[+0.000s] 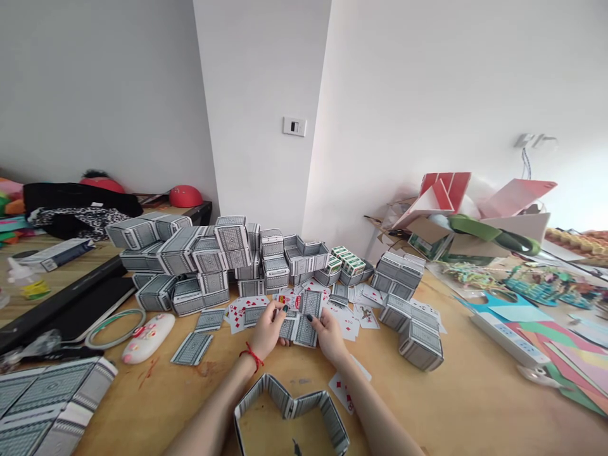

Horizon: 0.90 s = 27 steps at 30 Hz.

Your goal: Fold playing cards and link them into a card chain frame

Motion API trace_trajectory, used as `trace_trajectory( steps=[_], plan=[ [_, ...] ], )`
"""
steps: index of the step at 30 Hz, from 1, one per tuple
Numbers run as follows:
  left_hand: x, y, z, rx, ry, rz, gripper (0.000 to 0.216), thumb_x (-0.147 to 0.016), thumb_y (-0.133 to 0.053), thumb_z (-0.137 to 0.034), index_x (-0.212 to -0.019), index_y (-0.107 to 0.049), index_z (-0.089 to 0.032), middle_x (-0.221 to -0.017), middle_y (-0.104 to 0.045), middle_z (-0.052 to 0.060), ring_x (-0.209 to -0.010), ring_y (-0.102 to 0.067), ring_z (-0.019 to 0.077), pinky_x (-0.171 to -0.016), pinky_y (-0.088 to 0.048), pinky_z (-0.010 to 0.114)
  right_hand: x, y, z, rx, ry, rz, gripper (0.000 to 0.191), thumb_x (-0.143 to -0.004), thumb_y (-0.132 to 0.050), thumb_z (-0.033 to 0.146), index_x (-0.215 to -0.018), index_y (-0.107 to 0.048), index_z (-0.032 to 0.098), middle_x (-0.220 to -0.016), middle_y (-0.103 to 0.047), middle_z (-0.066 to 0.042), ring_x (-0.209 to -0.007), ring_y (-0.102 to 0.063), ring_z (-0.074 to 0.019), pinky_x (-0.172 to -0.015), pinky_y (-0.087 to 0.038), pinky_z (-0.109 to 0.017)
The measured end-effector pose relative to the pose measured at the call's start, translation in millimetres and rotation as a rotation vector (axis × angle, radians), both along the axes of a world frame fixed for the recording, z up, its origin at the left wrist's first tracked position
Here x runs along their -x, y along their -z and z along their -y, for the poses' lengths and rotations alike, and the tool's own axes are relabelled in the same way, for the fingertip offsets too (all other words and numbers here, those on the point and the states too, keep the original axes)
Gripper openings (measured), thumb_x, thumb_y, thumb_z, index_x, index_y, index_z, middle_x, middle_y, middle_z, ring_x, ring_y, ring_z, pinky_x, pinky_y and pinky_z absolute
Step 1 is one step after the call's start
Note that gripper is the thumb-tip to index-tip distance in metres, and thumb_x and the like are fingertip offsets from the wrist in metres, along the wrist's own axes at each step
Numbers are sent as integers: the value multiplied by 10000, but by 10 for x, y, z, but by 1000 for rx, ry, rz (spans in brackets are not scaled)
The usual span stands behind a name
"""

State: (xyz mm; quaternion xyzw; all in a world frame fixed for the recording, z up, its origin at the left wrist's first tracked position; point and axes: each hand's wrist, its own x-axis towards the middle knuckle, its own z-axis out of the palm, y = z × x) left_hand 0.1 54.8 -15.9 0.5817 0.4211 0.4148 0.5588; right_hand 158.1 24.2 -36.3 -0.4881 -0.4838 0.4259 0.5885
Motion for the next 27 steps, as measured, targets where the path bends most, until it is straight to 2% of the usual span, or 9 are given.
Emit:
trace_trajectory(
  steps=[5,9,13,17,23,27],
  plan=[
    [-7,44,-38,11,2,34,260,-756,-436,-352,-968,-436,-202,-654,-534,-42,-373,-552,108,-330,-427,207,-1,42,6,-49,67,94,307,-698,-553,463,-881,-553,216,-748,-635,-37,-749,-559,-229,-610,-447,-307],
    [3,55,-55,58,53,58,285,-753,-435,-349,-987,-431,-186,-585,-536,-45,-365,-547,121,-335,-427,217,-2,-9,22,-54,80,75,309,-691,-562,462,-871,-563,210,-742,-637,-39,-735,-562,-227,-602,-452,-308],
    [-1,68,-43,-12,43,55,250,-770,-416,-348,-960,-436,-187,-558,-520,-48,-365,-539,125,-324,-412,214,18,-107,56,-29,-14,-26,320,-644,-625,447,-821,-582,184,-759,-651,-42,-696,-583,-212,-595,-468,-308],
    [-21,20,18,-108,32,39,233,-786,-409,-363,-947,-450,-199,-611,-514,-37,-372,-523,112,-340,-427,225,79,-171,74,88,-134,-171,323,-590,-689,406,-760,-614,141,-726,-670,-56,-621,-608,-203,-588,-489,-323],
    [-37,-47,91,-164,53,-14,272,-788,-417,-421,-919,-505,-200,-697,-558,13,-469,-535,121,-426,-462,237,126,-174,78,163,-45,-383,357,-544,-729,353,-798,-628,123,-672,-679,-66,-534,-617,-203,-515,-500,-333],
    [-48,8,79,-188,34,-27,290,-775,-436,-430,-933,-532,-207,-750,-607,29,-533,-546,133,-514,-468,256,172,-223,104,102,-51,-380,292,-560,-725,294,-780,-635,124,-666,-677,-58,-501,-602,-181,-501,-497,-316]
  ],
)
